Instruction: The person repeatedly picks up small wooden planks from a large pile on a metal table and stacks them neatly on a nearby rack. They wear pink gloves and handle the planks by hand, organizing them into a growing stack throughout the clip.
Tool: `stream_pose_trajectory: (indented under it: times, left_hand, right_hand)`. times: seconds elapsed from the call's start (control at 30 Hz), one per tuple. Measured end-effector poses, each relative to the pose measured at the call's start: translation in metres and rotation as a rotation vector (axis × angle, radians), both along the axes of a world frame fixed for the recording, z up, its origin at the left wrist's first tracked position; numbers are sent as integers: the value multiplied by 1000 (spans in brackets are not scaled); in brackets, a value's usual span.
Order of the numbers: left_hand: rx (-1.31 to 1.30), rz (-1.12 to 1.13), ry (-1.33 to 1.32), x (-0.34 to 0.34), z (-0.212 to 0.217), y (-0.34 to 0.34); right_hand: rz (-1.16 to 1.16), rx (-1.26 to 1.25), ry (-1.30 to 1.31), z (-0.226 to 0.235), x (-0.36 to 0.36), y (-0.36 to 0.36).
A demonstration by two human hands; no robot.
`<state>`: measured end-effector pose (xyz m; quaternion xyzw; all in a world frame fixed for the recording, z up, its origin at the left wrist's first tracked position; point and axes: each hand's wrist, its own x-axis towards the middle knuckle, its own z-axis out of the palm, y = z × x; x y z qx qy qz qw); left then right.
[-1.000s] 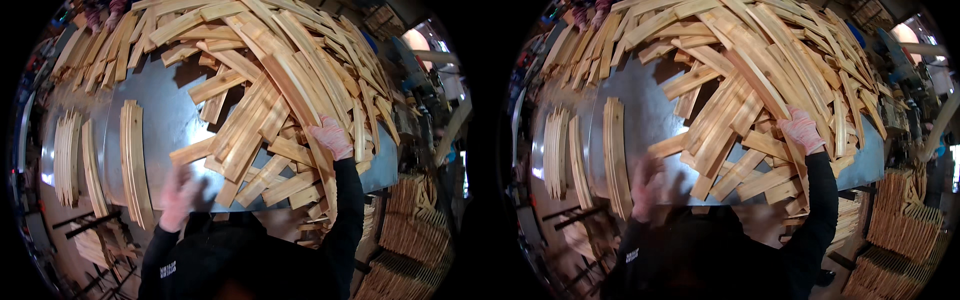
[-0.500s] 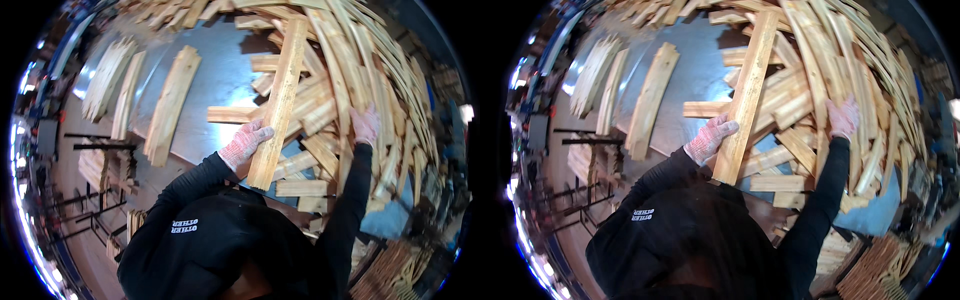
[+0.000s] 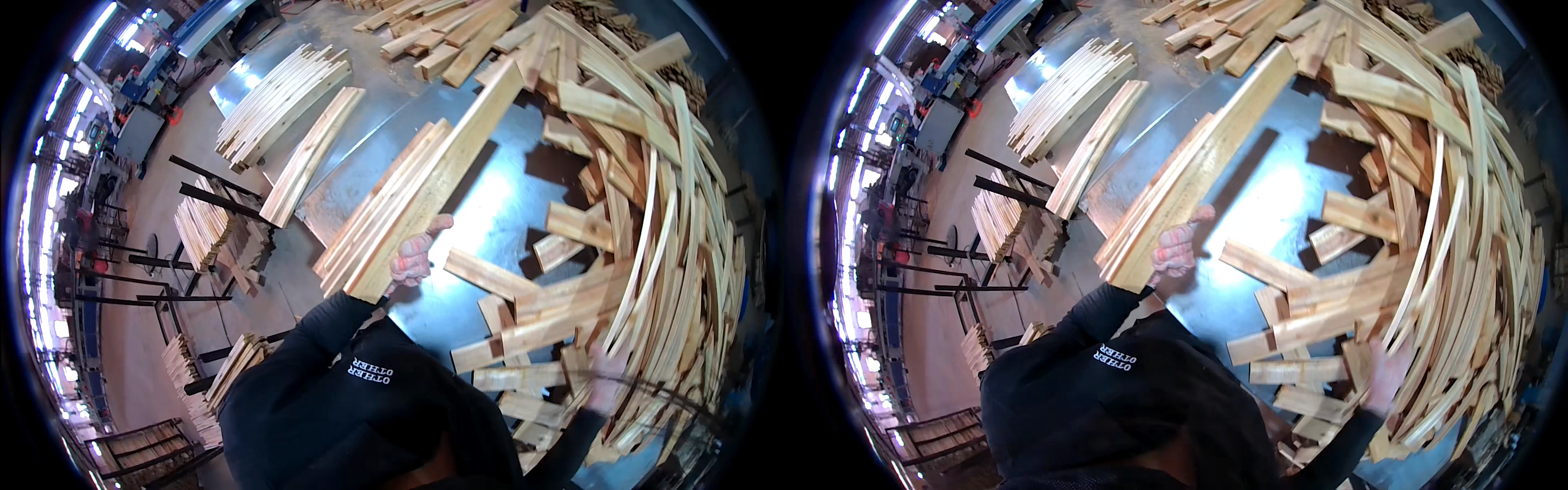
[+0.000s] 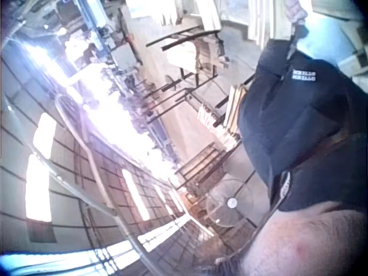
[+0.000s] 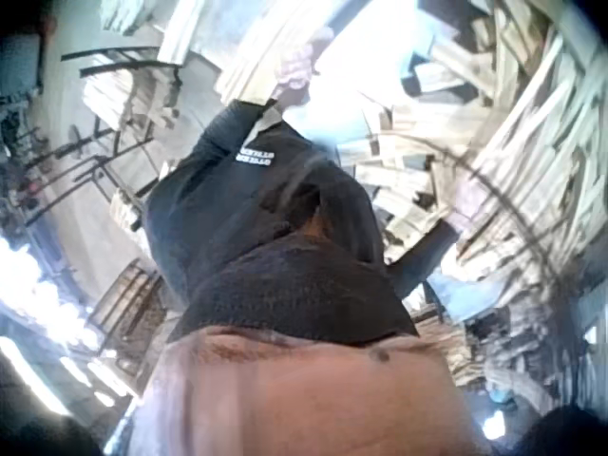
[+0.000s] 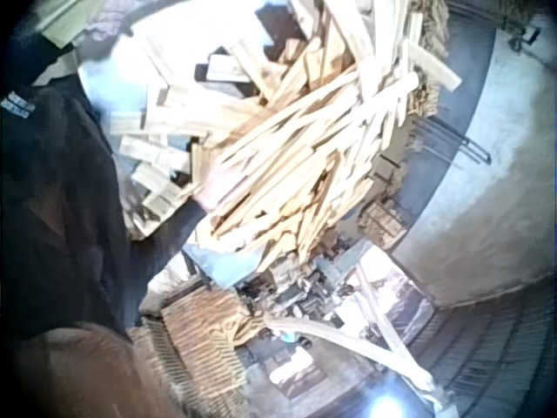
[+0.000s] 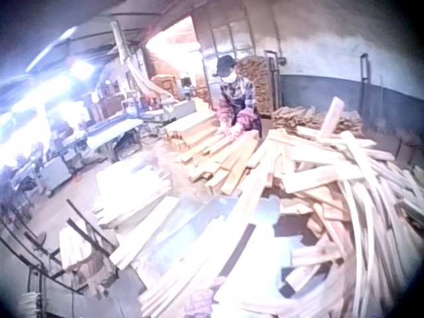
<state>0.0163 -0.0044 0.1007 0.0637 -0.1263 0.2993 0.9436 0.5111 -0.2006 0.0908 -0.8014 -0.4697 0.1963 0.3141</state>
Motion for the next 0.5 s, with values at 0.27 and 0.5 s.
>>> stream_pose_trajectory:
  times: [0.27,0.5]
  left_hand:
    - [-64,364,214,-70,-47,82]
    - [-472,138,196,-107,-100,22]
  right_hand:
    - [-159,-463,98,65,-208,-32]
    - [-99,-245,595,4,-318,127]
